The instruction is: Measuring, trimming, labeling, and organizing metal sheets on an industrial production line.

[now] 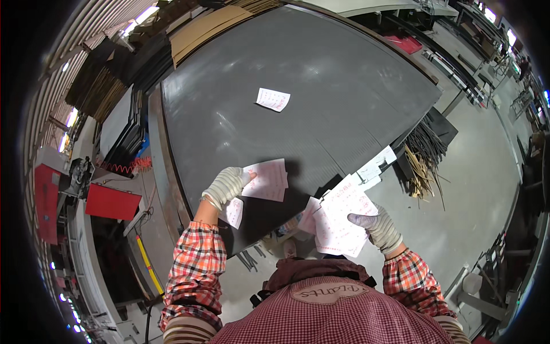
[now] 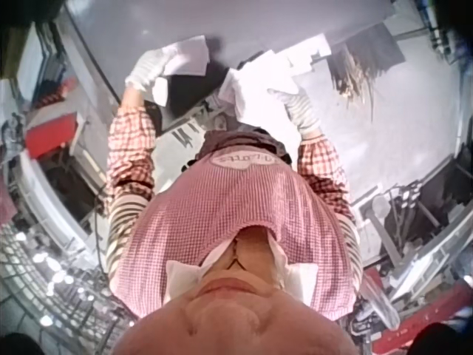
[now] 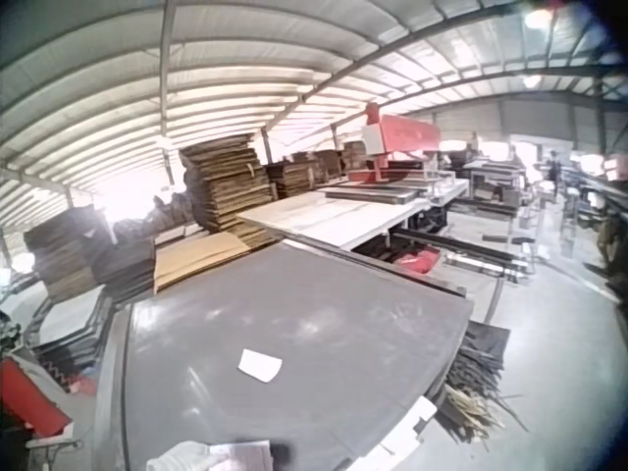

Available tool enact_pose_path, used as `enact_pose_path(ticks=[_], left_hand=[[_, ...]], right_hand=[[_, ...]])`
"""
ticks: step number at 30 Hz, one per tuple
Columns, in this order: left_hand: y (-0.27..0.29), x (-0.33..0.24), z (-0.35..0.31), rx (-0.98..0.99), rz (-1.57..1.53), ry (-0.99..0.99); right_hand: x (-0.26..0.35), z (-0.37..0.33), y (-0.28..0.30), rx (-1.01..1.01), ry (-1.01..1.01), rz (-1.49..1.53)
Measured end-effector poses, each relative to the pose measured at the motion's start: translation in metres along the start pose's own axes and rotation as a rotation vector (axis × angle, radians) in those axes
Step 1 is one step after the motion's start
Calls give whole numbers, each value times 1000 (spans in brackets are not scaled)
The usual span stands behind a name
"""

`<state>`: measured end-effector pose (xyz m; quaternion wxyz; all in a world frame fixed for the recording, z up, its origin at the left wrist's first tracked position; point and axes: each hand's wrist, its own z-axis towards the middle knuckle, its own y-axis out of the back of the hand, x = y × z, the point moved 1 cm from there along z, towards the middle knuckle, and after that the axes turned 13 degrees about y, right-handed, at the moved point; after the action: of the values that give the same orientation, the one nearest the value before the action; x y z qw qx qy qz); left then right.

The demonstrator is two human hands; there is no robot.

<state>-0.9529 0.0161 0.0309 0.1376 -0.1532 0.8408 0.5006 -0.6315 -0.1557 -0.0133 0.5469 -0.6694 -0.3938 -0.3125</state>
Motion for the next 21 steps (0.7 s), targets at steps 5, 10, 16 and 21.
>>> enact_pose_path(ticks=[5,10,16,21], left_hand=[[13,-10,-1,51,65,-5],[7,3,8,-150,66,-87],[11,6,7,18,3,-129],[15,22,23,-20,112,-308]], right_hand=[[13,12,-20,121,-11,-31],[9,17,-41,233,-41,-153],[-13,42,-111,741,182,-577],[-56,70,-131,288,-670,361]])
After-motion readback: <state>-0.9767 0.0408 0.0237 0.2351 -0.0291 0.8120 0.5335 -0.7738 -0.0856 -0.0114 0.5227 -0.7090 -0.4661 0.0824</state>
